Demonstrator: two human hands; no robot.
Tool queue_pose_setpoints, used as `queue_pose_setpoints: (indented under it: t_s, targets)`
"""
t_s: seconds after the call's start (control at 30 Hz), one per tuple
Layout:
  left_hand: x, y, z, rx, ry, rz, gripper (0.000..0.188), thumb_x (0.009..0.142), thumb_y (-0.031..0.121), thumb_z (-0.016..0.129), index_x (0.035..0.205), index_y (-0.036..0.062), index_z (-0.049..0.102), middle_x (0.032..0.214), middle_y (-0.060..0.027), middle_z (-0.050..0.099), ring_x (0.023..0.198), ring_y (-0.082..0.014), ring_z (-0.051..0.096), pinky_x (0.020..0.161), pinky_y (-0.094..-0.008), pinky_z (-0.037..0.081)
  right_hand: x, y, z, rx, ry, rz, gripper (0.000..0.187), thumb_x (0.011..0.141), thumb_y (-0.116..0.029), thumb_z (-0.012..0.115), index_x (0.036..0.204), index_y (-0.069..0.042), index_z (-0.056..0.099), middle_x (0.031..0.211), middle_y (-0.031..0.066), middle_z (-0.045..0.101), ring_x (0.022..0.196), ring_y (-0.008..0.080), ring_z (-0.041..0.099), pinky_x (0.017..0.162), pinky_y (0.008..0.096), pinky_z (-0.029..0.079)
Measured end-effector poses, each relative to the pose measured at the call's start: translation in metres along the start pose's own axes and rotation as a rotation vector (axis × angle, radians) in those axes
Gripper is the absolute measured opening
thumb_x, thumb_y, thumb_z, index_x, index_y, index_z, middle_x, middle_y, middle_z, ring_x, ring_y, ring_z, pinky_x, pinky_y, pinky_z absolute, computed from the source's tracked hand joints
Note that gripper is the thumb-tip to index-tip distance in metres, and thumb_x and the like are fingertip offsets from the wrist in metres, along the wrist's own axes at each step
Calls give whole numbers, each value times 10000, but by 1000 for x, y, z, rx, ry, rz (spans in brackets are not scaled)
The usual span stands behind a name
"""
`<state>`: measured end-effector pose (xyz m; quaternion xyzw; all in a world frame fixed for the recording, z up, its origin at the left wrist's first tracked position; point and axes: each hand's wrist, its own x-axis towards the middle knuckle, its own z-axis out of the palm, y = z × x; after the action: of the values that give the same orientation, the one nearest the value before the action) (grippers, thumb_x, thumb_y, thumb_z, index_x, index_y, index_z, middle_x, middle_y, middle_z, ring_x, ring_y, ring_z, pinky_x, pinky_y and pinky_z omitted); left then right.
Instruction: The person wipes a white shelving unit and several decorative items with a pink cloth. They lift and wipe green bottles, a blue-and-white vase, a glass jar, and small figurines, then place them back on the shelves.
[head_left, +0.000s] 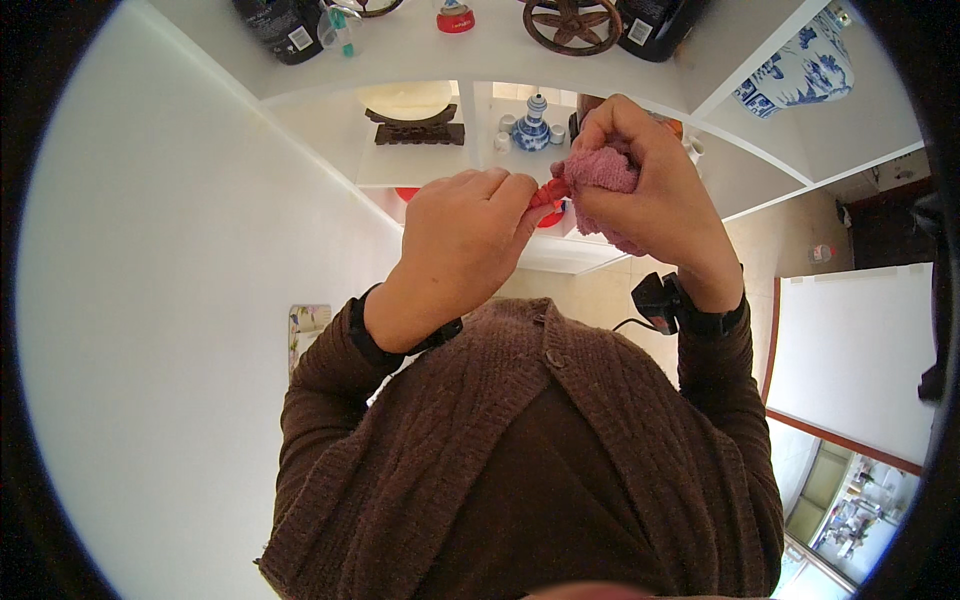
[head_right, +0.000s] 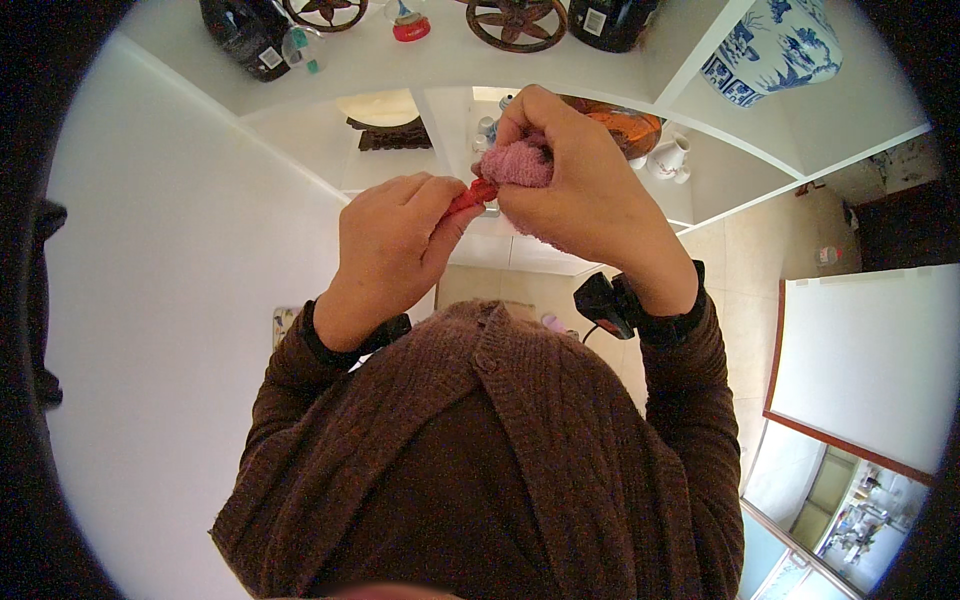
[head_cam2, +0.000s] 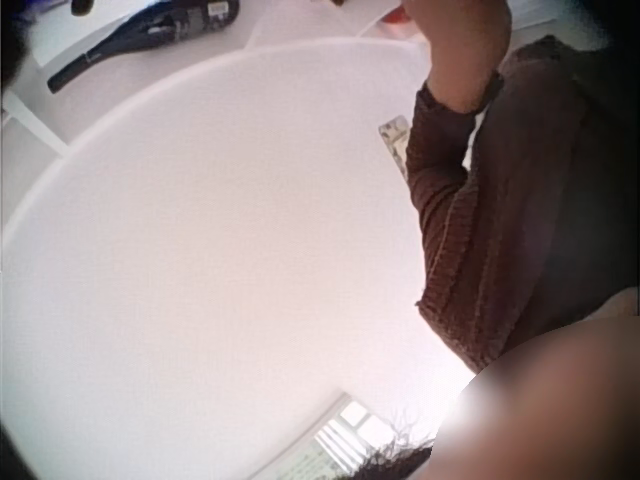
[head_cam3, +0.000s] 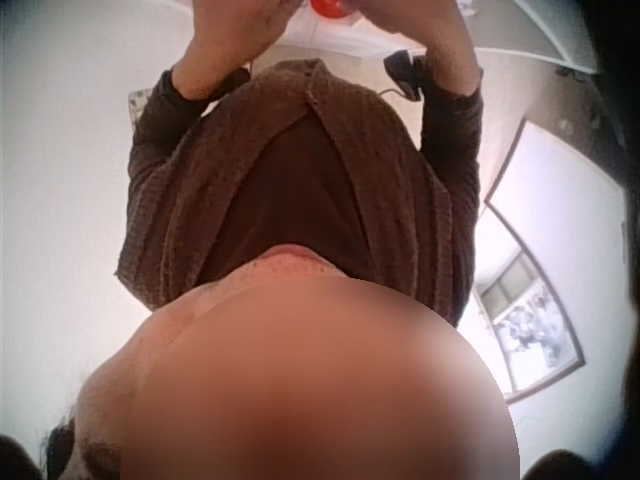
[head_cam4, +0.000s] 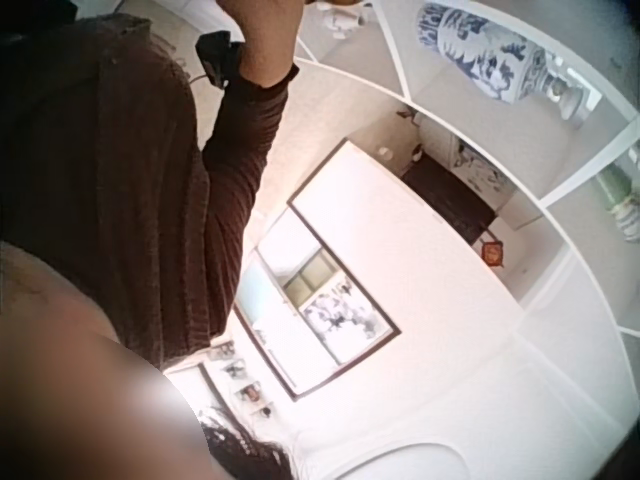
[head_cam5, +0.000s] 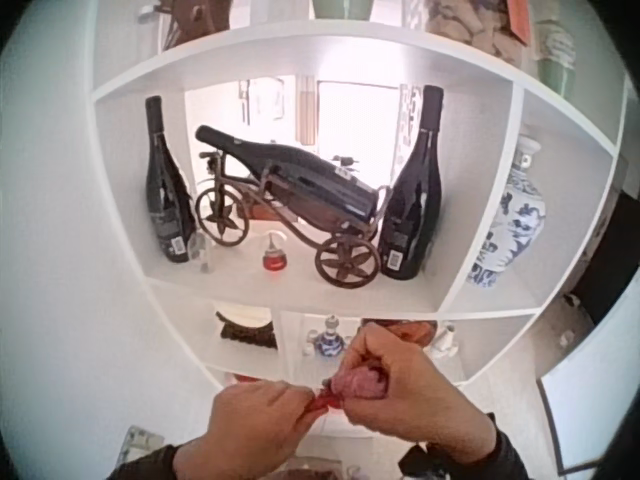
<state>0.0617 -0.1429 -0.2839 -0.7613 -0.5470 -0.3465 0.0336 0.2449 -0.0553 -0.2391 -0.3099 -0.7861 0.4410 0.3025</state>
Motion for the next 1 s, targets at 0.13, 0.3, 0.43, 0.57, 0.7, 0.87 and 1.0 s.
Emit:
queue_pose_setpoints:
  t_s: [0.13, 0.3, 0.43, 0.57, 0.7, 0.87, 1.0]
  targets:
    - [-3, 2, -2, 24, -76, -4, 160, 854, 200, 717, 903, 81, 621, 751, -79, 615, 682, -297, 615, 566, -411, 457, 1, 4, 1, -41, -8, 34, 298, 729, -41, 714, 943, -32, 506, 764, 89, 603, 660, 134, 606, 592, 277, 500]
    - [-5, -1, -8, 46, -15, -12, 160, 866, 216, 704, 895, 80, 624, 741, -82, 609, 680, -302, 616, 563, -414, 456, 4, 9, 15, 139, 159, -13, 322, 724, -64, 727, 950, -30, 500, 805, 114, 629, 715, 154, 627, 648, 290, 513]
    - [-8, -7, -13, 36, -91, -22, 160, 866, 225, 704, 875, 83, 630, 741, -81, 610, 686, -304, 618, 567, -419, 460, 6, 7, 21, -95, -22, -1, 307, 738, -47, 700, 963, -36, 491, 841, 121, 633, 794, 154, 649, 690, 295, 527]
    - [-9, -5, -8, 56, -160, -24, 159, 864, 224, 704, 862, 84, 630, 746, -80, 614, 696, -308, 620, 573, -425, 462, 6, 3, 12, -136, -175, 194, 302, 745, -9, 668, 986, -47, 489, 855, 101, 630, 844, 141, 654, 730, 287, 535]
    - [-5, -7, -12, 22, -73, -31, 154, 867, 223, 698, 881, 85, 633, 749, -77, 616, 705, -313, 622, 579, -424, 466, 7, 11, 15, 96, 63, 14, 343, 729, -20, 724, 998, -34, 511, 900, 104, 653, 856, 169, 685, 706, 291, 543]
    - [-2, -9, -18, 57, -21, -32, 149, 866, 202, 691, 851, 65, 635, 735, -91, 624, 696, -299, 630, 599, -408, 476, 9, 23, 28, 430, 224, 16, 344, 730, -23, 745, 1006, -47, 541, 980, 73, 655, 870, 152, 671, 753, 281, 555]
    - [-6, -9, -19, 2, 60, -128, 148, 869, 204, 700, 883, 68, 644, 743, -86, 630, 681, -301, 624, 583, -409, 468, 4, 21, 4, 469, 332, -5, 334, 768, -21, 739, 1035, -49, 541, 1022, 71, 652, 885, 147, 665, 787, 292, 564]
